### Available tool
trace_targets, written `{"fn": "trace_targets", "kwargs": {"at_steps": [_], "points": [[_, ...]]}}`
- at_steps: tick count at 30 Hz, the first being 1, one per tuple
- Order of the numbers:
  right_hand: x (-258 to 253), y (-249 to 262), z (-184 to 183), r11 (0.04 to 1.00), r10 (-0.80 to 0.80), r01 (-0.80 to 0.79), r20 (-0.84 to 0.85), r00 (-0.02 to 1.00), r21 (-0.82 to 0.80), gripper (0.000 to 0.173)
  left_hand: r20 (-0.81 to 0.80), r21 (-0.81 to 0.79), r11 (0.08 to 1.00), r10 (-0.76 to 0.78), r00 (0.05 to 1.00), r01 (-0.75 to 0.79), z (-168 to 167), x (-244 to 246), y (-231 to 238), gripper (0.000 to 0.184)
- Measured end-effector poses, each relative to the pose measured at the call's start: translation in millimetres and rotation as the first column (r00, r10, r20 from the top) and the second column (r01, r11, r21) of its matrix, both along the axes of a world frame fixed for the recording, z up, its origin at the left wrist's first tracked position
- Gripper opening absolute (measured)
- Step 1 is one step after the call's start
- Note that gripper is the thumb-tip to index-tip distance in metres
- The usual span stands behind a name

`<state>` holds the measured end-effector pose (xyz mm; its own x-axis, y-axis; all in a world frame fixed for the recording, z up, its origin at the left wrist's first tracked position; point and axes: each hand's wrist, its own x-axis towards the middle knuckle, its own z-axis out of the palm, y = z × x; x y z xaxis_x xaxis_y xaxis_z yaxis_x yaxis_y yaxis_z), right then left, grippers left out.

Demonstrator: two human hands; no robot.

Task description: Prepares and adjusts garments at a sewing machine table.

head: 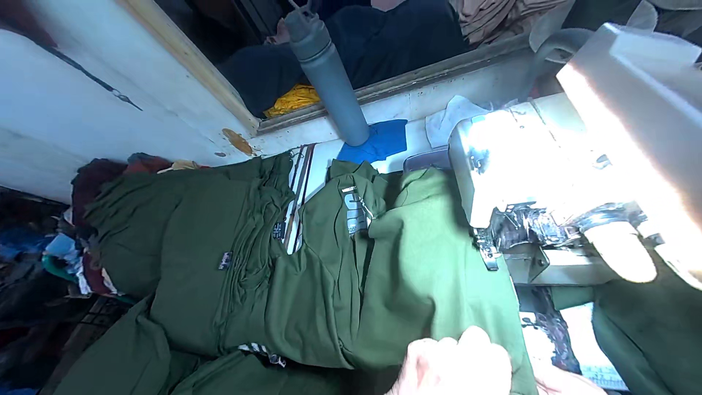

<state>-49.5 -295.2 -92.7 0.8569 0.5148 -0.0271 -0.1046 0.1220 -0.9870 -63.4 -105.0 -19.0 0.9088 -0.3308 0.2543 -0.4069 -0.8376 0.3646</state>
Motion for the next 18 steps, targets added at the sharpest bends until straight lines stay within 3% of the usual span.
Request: {"fn": "trace_targets", "kwargs": {"at_steps": [7, 13, 18], "points": [[23.7, 28.7, 27.3, 0.972, -0.215, 0.23, -0.206, 0.955, 0.052, 0.024, 0.181, 0.132, 0.984, 0.095, 0.979, -0.119, 6.7, 43.1, -11.3, 0.013], [24.4, 40.4, 28.7, 0.937, -0.341, 0.349, -0.218, 0.914, -0.003, 0.031, 0.227, 0.176, 0.953, 0.205, 0.952, -0.247, 3.9, 66.2, -30.8, 0.023], [22.5, 39.1, 19.2, 0.945, -0.324, 0.327, -0.107, 0.94, 0.01, 0.03, 0.117, 0.004, 0.992, 0.127, 0.985, -0.128, 14.6, 25.5, 0.0, 0.018]]}}
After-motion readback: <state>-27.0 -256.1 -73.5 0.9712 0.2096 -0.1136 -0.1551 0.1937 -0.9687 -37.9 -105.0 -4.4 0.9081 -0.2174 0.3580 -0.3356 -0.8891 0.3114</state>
